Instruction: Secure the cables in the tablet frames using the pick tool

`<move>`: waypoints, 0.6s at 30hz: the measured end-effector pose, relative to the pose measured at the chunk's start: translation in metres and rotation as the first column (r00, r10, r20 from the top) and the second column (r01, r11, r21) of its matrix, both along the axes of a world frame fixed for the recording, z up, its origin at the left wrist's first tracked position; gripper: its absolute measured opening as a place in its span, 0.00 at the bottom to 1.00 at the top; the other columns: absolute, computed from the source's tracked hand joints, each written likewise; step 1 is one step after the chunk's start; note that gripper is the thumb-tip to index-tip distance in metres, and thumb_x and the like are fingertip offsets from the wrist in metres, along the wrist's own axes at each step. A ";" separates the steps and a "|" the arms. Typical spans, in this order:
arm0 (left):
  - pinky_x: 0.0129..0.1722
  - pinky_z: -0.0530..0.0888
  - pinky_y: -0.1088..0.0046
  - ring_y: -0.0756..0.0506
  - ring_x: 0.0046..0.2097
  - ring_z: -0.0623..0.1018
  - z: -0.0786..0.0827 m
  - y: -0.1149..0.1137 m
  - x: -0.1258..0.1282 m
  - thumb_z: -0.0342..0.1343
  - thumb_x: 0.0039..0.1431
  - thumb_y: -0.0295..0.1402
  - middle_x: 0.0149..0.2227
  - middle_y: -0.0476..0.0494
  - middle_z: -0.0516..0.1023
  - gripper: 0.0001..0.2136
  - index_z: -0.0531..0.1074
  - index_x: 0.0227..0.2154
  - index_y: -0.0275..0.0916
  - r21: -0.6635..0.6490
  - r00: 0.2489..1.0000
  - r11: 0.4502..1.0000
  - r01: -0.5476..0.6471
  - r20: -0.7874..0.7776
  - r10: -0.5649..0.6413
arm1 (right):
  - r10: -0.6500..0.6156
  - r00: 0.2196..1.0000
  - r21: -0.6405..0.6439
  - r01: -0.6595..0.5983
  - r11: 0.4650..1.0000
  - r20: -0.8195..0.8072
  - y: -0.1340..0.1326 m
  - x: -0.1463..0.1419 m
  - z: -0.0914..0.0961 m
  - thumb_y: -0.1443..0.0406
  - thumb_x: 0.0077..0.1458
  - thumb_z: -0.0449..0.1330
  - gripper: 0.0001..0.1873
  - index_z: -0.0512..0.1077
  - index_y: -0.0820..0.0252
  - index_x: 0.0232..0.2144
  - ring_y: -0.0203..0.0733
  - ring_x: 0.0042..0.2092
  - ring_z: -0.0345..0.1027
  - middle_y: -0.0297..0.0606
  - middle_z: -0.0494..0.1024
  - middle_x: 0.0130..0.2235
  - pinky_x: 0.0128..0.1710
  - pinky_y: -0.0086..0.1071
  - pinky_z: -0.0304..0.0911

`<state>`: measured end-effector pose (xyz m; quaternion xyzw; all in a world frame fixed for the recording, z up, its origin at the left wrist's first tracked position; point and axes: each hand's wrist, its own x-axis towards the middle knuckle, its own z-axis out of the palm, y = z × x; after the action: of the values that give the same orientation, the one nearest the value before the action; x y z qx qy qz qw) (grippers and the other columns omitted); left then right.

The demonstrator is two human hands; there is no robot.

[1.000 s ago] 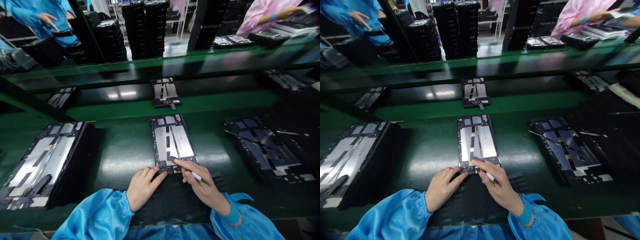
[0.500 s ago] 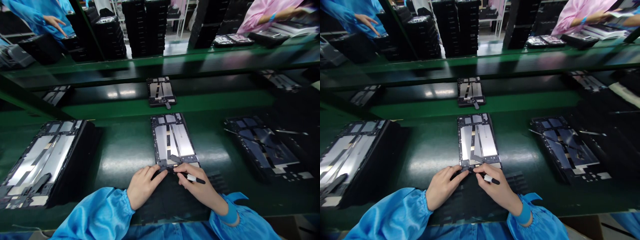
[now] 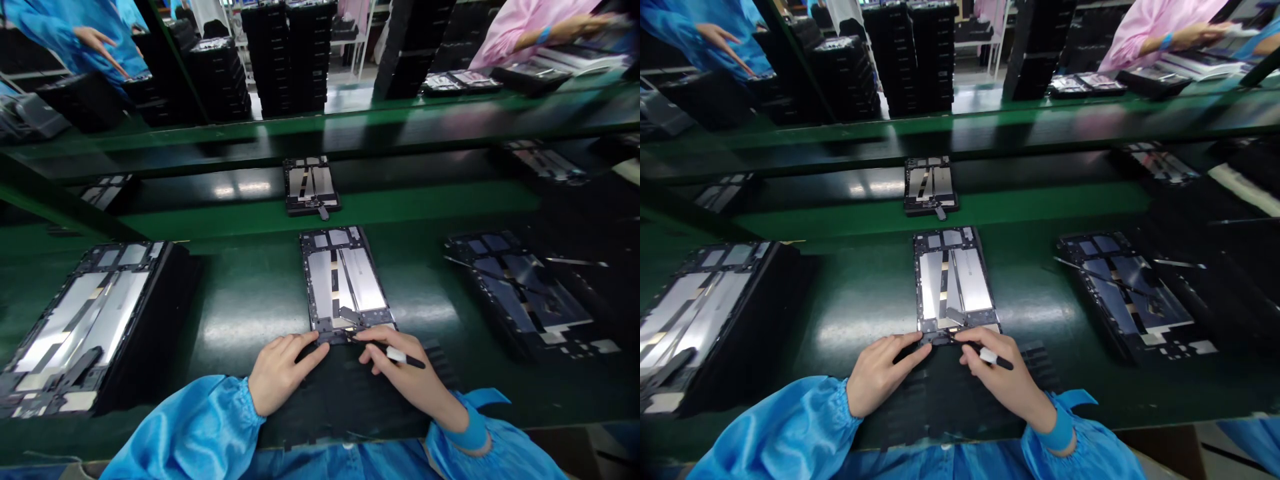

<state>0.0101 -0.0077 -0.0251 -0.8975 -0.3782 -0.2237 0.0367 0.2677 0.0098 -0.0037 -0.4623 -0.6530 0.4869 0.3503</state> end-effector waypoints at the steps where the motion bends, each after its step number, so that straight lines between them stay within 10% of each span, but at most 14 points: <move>1: 0.38 0.74 0.71 0.46 0.42 0.76 0.000 0.000 0.000 0.46 0.69 0.26 0.49 0.41 0.75 0.14 0.70 0.52 0.41 0.000 1.000 1.000 0.001 0.009 -0.001 | 0.044 0.999 0.024 -0.044 0.999 -0.010 0.000 -0.003 0.002 0.65 0.63 0.56 0.09 0.75 0.57 0.42 0.38 0.29 0.74 0.38 0.79 0.32 0.27 0.28 0.71; 13: 0.39 0.76 0.70 0.46 0.43 0.77 -0.003 0.002 0.001 0.47 0.68 0.27 0.48 0.40 0.75 0.13 0.70 0.52 0.40 -0.030 0.999 0.999 0.010 0.035 -0.009 | 0.196 0.980 0.148 -0.197 0.969 0.017 0.004 -0.013 0.005 0.68 0.63 0.55 0.09 0.74 0.57 0.42 0.41 0.39 0.76 0.40 0.80 0.42 0.40 0.33 0.71; 18: 0.40 0.75 0.70 0.46 0.44 0.76 0.001 0.003 0.001 0.47 0.68 0.27 0.48 0.40 0.76 0.13 0.70 0.52 0.41 -0.044 0.998 0.999 0.011 0.058 -0.008 | 0.186 0.982 -0.003 -0.186 0.983 0.015 0.005 -0.015 0.009 0.64 0.63 0.55 0.09 0.75 0.58 0.40 0.41 0.36 0.77 0.40 0.79 0.39 0.34 0.31 0.73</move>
<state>0.0113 -0.0047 -0.0240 -0.8930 -0.3797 -0.2414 0.0050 0.2522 0.0151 0.0052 -0.4032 -0.6958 0.5144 0.2978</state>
